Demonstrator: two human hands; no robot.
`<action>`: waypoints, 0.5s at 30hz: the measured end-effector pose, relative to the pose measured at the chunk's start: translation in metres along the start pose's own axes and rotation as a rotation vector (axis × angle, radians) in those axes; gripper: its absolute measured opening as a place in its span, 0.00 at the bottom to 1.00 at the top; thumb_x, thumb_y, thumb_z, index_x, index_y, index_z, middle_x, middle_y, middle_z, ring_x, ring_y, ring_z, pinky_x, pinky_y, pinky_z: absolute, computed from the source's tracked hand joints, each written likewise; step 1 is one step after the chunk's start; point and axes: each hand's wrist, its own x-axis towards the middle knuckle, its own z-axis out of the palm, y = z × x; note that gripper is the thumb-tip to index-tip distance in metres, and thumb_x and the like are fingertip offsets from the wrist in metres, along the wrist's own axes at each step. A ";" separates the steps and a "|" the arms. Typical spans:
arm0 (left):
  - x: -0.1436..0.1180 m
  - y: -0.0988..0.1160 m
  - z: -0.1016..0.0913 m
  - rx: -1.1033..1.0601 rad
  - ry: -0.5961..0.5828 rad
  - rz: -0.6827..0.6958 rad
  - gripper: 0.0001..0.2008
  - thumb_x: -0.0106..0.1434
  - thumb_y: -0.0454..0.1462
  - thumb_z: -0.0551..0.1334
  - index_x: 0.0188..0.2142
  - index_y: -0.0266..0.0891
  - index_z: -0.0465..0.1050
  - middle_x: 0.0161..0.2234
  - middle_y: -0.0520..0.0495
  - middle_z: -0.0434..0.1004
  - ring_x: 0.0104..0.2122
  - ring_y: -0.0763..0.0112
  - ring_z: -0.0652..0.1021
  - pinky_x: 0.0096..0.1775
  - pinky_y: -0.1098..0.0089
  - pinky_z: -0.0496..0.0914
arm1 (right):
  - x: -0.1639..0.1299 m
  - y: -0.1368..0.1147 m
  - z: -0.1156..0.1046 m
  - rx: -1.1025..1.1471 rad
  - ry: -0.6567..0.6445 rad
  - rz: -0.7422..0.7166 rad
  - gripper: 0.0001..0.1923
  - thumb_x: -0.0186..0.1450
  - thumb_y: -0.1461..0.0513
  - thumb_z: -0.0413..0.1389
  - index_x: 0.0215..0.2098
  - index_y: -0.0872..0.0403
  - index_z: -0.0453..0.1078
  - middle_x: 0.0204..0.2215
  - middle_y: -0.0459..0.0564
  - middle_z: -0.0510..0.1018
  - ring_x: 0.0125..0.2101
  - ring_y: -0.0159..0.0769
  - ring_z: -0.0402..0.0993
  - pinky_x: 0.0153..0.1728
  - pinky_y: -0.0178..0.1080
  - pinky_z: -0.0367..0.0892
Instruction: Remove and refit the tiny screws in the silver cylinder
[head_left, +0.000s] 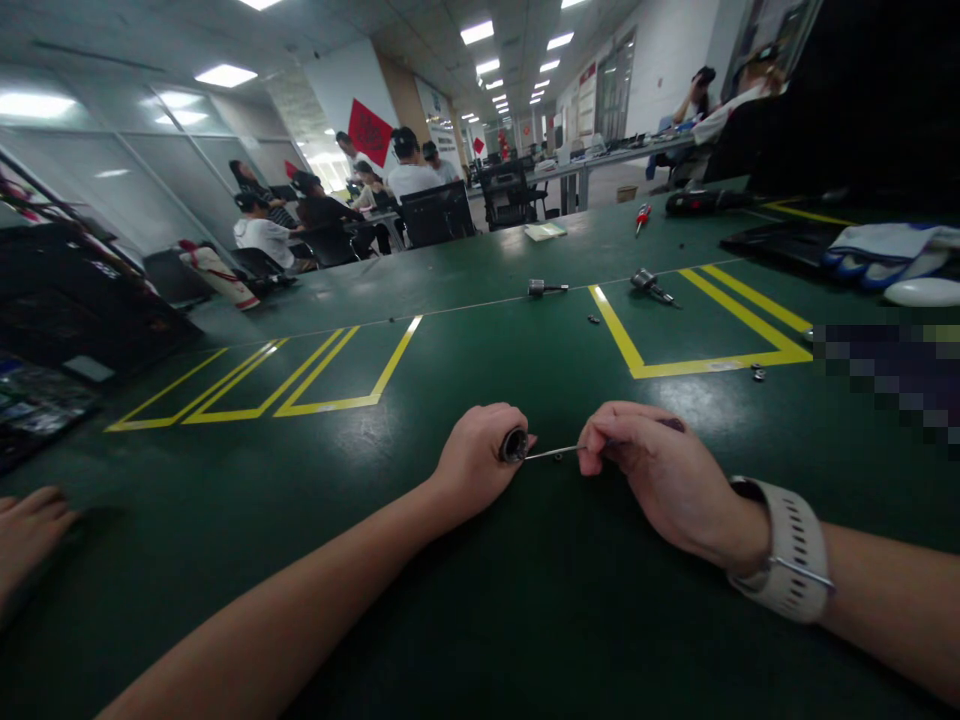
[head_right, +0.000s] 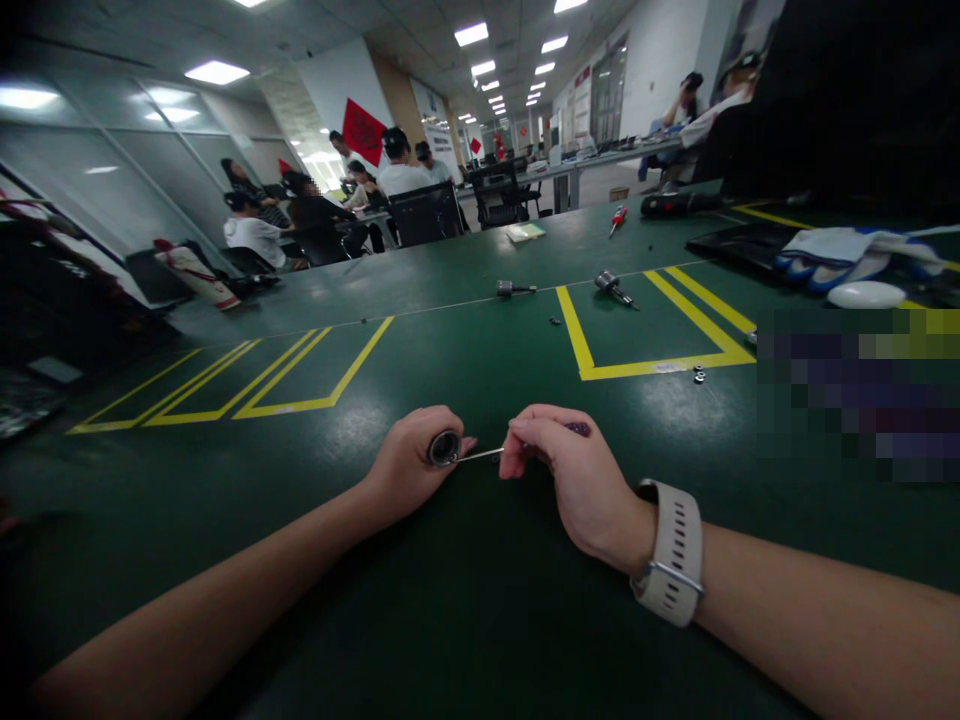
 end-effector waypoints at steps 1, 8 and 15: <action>0.000 0.000 0.000 -0.002 0.004 -0.009 0.07 0.58 0.34 0.60 0.25 0.38 0.65 0.23 0.53 0.67 0.24 0.73 0.68 0.29 0.71 0.61 | 0.000 0.000 0.000 -0.007 0.007 -0.004 0.13 0.58 0.62 0.52 0.17 0.54 0.69 0.17 0.46 0.70 0.23 0.35 0.66 0.29 0.40 0.59; 0.001 -0.001 0.000 -0.065 0.007 -0.053 0.06 0.57 0.34 0.60 0.25 0.38 0.65 0.23 0.54 0.67 0.24 0.74 0.68 0.27 0.72 0.62 | -0.002 0.001 -0.003 -0.057 0.032 -0.045 0.15 0.59 0.60 0.51 0.15 0.53 0.66 0.15 0.44 0.67 0.21 0.33 0.62 0.26 0.39 0.57; 0.002 -0.001 0.000 -0.151 0.059 -0.137 0.08 0.55 0.34 0.61 0.23 0.37 0.63 0.21 0.55 0.65 0.22 0.76 0.66 0.25 0.74 0.60 | -0.005 0.000 -0.002 -0.217 -0.086 -0.110 0.10 0.64 0.59 0.51 0.29 0.53 0.71 0.27 0.46 0.73 0.32 0.35 0.69 0.36 0.40 0.63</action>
